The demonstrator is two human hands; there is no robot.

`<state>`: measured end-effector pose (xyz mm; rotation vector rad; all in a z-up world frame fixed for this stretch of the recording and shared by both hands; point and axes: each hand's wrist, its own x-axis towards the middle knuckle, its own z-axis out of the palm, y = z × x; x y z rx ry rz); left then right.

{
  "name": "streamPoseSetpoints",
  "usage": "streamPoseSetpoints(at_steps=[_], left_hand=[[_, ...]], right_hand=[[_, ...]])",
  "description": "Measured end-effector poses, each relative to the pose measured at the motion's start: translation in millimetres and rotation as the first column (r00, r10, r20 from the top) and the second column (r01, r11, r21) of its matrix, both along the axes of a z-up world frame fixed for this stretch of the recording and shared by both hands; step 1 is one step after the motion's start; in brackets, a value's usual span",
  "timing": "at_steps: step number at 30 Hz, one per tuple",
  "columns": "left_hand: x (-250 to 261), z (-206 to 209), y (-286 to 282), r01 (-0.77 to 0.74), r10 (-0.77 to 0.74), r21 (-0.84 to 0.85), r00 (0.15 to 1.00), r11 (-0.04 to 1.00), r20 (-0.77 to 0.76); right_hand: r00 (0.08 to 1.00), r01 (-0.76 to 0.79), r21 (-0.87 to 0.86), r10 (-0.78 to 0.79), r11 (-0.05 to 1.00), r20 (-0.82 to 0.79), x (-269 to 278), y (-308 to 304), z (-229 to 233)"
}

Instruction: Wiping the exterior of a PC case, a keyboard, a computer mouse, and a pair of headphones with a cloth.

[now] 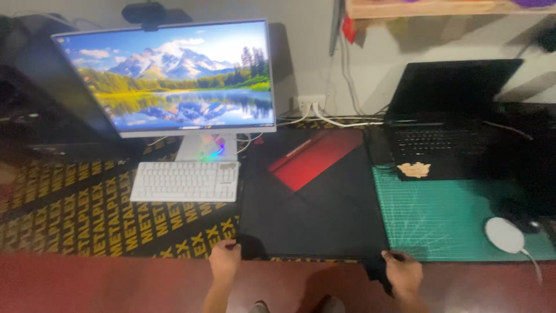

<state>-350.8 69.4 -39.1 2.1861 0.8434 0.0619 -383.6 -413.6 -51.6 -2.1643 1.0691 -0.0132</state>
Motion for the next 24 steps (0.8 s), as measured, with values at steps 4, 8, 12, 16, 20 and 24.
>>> streamPoseSetpoints(at_steps=[4,8,12,16,20,24], left_hand=[[-1.2,0.3,0.5,0.041,-0.041,0.004,0.998,0.999,-0.054],[3.2,11.9,-2.0,0.056,-0.047,0.047,0.981,0.997,-0.188],[3.4,2.6,5.3,0.123,-0.105,0.074,0.971,0.99,-0.215],[10.4,-37.2,19.5,0.159,-0.139,0.066,0.962,0.985,-0.237],[1.5,-54.2,18.3,0.215,-0.198,0.276,0.976,0.937,-0.087],[-8.7,-100.6,2.8,0.304,-0.419,0.462,0.892,0.833,0.169]], right_hand=[[0.995,0.048,0.023,-0.046,0.999,-0.094,4.5,-2.7,2.6],[0.983,0.071,0.032,-0.065,0.997,-0.17,4.0,-0.4,1.0],[0.998,0.052,-0.025,-0.052,0.998,-0.023,-4.3,2.8,-5.4],[0.991,0.061,0.022,-0.058,0.998,-0.121,-2.3,4.4,10.0],[0.98,0.201,0.286,-0.194,0.937,-0.051,-19.3,-7.4,-13.6],[0.971,0.2,0.538,-0.239,0.819,0.004,-67.5,-30.1,-118.2]])
